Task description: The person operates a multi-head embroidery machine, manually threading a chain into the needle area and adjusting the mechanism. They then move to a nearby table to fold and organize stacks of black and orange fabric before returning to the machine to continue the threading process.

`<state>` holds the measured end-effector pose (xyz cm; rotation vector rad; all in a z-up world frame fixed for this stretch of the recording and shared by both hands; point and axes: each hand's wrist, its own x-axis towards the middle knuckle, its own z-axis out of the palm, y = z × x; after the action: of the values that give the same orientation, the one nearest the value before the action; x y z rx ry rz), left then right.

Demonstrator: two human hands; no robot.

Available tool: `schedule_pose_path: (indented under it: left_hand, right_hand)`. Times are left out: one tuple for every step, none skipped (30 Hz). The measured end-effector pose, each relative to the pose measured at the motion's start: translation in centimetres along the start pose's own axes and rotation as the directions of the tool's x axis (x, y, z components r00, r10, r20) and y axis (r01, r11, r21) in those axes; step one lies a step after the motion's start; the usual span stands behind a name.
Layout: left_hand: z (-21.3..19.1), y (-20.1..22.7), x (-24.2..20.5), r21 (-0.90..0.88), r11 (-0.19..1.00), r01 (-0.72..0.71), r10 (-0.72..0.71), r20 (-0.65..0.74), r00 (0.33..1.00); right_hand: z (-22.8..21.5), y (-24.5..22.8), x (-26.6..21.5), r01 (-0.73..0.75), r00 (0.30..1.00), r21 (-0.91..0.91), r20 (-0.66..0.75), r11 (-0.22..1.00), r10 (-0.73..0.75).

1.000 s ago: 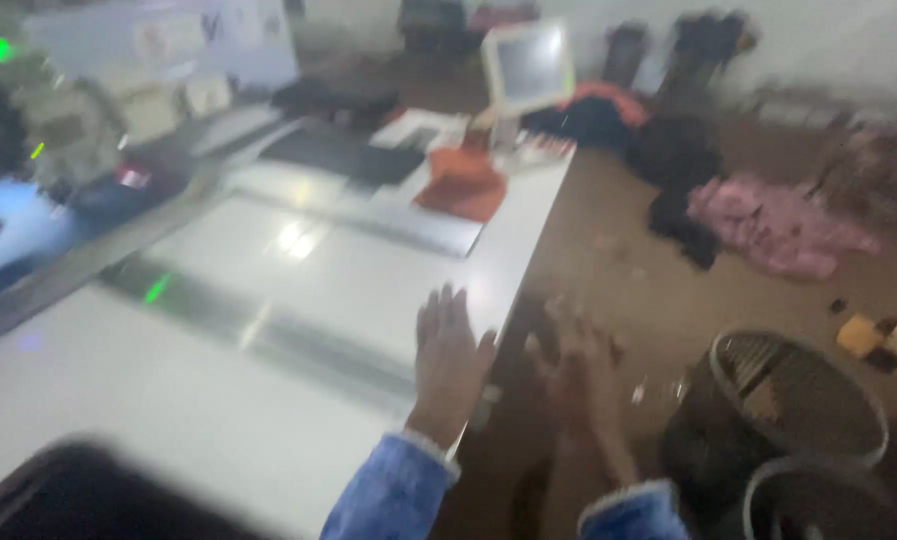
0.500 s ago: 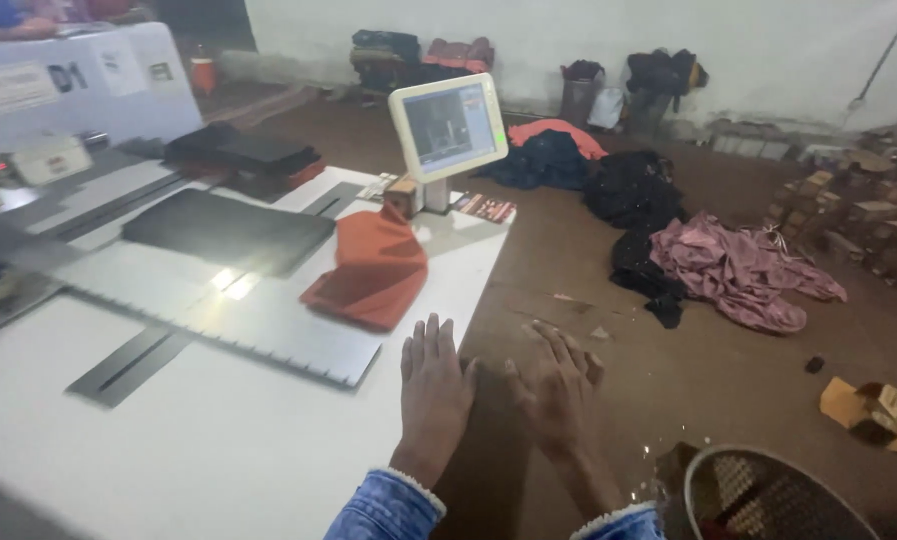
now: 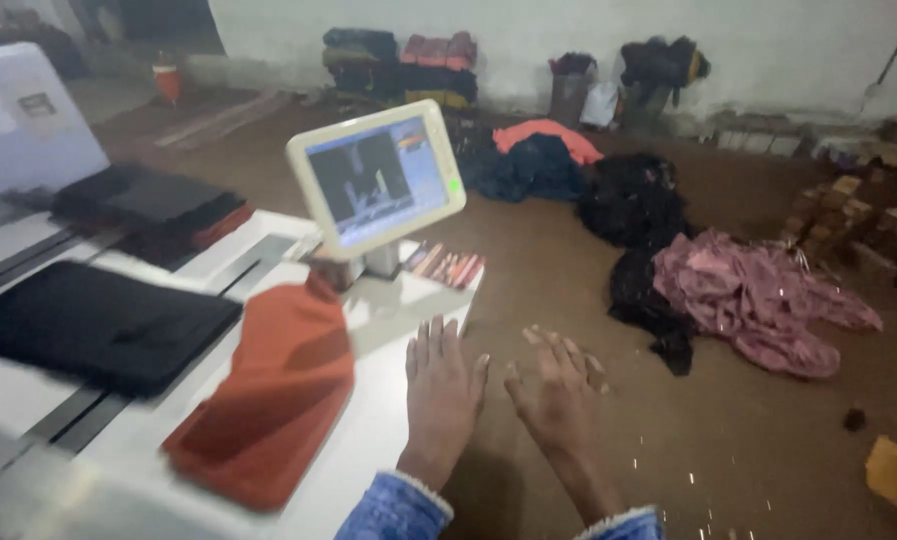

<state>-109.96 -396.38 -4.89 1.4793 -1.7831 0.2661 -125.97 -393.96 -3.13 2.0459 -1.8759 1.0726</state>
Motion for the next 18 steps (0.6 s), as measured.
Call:
schedule_pose_path:
  left_hand:
    - [1.7, 0.3, 2.0, 0.001, 1.0, -0.004, 0.004, -0.009, 1.0]
    - [3.2, 0.7, 3.1, 0.001, 1.0, 0.018, -0.018, 0.023, 1.0]
    - [4.7, 1.1, 4.3, 0.002, 0.999, 0.04, -0.041, 0.055, 0.998]
    - [6.4, 1.2, 5.9, 0.009, 0.999, 0.05, -0.051, 0.057, 0.997]
    - [8.1, 1.3, 7.6, 0.006, 0.997, 0.072, -0.073, 0.084, 0.994]
    - [9.9, 1.8, 9.4, -0.004, 0.995, 0.095, -0.094, 0.109, 0.99]
    - [11.5, 2.0, 10.8, -0.003, 0.994, 0.106, -0.105, 0.108, 0.989]
    - [13.1, 2.4, 12.4, -0.036, 0.995, 0.094, -0.093, 0.04, 0.995]
    - [14.7, 2.8, 14.1, -0.068, 0.994, 0.081, -0.083, -0.028, 0.996]
    - [17.3, 2.7, 15.5, -0.062, 0.994, 0.092, -0.094, -0.035, 0.995]
    - [19.8, 2.5, 16.9, -0.05, 0.99, 0.132, -0.132, 0.001, 0.991]
    - [22.1, 2.3, 18.3, -0.034, 0.985, 0.166, -0.165, 0.035, 0.986]
    - [23.4, 2.3, 20.4, -0.025, 0.985, 0.172, -0.171, 0.027, 0.985]
    - [24.6, 2.3, 21.7, 0.019, 0.988, 0.155, -0.156, 0.013, 0.988]
    - [25.7, 2.3, 23.0, 0.063, 0.988, 0.139, -0.139, 0.0, 0.99]
    - [26.9, 2.1, 24.5, 0.07, 0.986, 0.152, -0.152, -0.005, 0.988]
    - [28.0, 1.8, 26.0, 0.073, 0.983, 0.168, -0.167, -0.018, 0.986]
    - [29.1, 1.3, 27.5, 0.079, 0.98, 0.185, -0.182, -0.037, 0.983]
  right_hand:
    - [1.3, 1.4, 2.2, 0.004, 1.0, 0.001, -0.009, 1.0, -0.004]
    - [2.4, 2.9, 3.6, 0.037, 0.998, 0.01, -0.057, 0.999, -0.036]
    - [3.6, 4.3, 5.0, 0.069, 0.992, 0.019, -0.104, 0.997, -0.067]
    - [4.6, 5.7, 6.9, 0.074, 0.993, 0.026, -0.095, 0.997, -0.071]
    - [5.7, 7.0, 8.8, 0.086, 0.993, 0.042, -0.081, 0.995, -0.082]
    - [6.5, 8.6, 10.9, 0.1, 0.993, 0.051, -0.068, 0.994, -0.096]
    - [7.5, 9.8, 12.6, 0.107, 0.993, 0.052, -0.061, 0.993, -0.104]
    - [8.2, 11.2, 14.6, 0.106, 0.994, 0.054, -0.037, 0.993, -0.104]
    - [9.0, 12.4, 16.5, 0.105, 0.994, 0.055, -0.012, 0.993, -0.104]
    - [10.1, 13.5, 18.6, 0.117, 0.993, 0.061, -0.008, 0.991, -0.117]
    - [11.1, 14.6, 20.7, 0.115, 0.993, 0.065, 0.0, 0.991, -0.115]
    - [12.1, 15.4, 22.6, 0.11, 0.994, 0.072, 0.003, 0.991, -0.11]
    - [12.9, 16.1, 25.1, 0.119, 0.993, 0.082, 0.003, 0.989, -0.12]
    - [13.7, 16.7, 26.9, 0.144, 0.989, 0.086, 0.004, 0.986, -0.145]
    - [14.5, 17.3, 28.7, 0.169, 0.985, 0.09, 0.005, 0.981, -0.171]
    - [15.8, 18.0, 30.4, 0.18, 0.983, 0.097, 0.012, 0.979, -0.182]
    - [17.1, 18.7, 32.0, 0.198, 0.98, 0.094, -0.003, 0.976, -0.199]
    - [18.5, 19.1, 33.8, 0.22, 0.976, 0.093, -0.021, 0.971, -0.219]
